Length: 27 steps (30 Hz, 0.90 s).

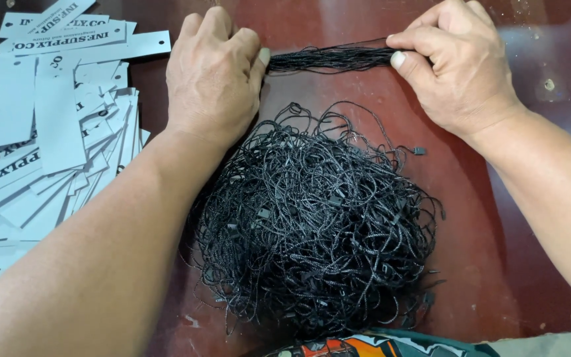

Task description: Sorting individual black plastic string fasteners from a tangled pile into a neat bundle on a table.

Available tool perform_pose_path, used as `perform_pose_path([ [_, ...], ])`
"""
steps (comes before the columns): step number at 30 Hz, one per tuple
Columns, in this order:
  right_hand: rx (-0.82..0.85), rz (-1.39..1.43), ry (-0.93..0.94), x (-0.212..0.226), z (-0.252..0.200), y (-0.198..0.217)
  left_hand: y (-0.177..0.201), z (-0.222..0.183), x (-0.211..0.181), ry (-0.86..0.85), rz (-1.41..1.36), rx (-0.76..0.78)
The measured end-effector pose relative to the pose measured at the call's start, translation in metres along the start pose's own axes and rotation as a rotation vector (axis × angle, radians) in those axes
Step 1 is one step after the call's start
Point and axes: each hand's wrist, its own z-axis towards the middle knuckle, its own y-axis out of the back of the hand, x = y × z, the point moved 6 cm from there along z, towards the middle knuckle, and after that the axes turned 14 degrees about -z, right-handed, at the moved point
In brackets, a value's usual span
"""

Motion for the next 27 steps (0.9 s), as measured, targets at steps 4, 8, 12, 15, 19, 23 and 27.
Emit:
perform_pose_path([
  [4,-0.003,-0.002,-0.006,0.002,0.001,0.004,-0.001,0.001,0.004,0.046,-0.005,0.026],
  [8,-0.015,0.019,-0.011,0.006,0.003,0.010,0.002,0.001,0.016,0.194,-0.198,-0.016],
  [12,-0.028,0.125,-0.153,-0.006,0.002,0.012,0.014,0.002,0.029,0.274,-0.469,-0.197],
  [15,-0.174,0.058,-0.183,-0.024,-0.007,0.016,0.039,-0.005,0.014,0.482,-0.568,-0.243],
  [19,-0.164,0.351,-0.427,-0.030,-0.020,0.019,0.070,-0.018,-0.013,0.415,-0.557,-0.266],
  [23,-0.182,0.353,-0.547,-0.017,-0.033,0.038,0.089,-0.033,-0.043,0.280,-0.472,-0.173],
  [27,-0.144,0.337,-0.681,-0.005,-0.053,0.050,0.098,-0.048,-0.073,0.331,-0.501,-0.065],
])
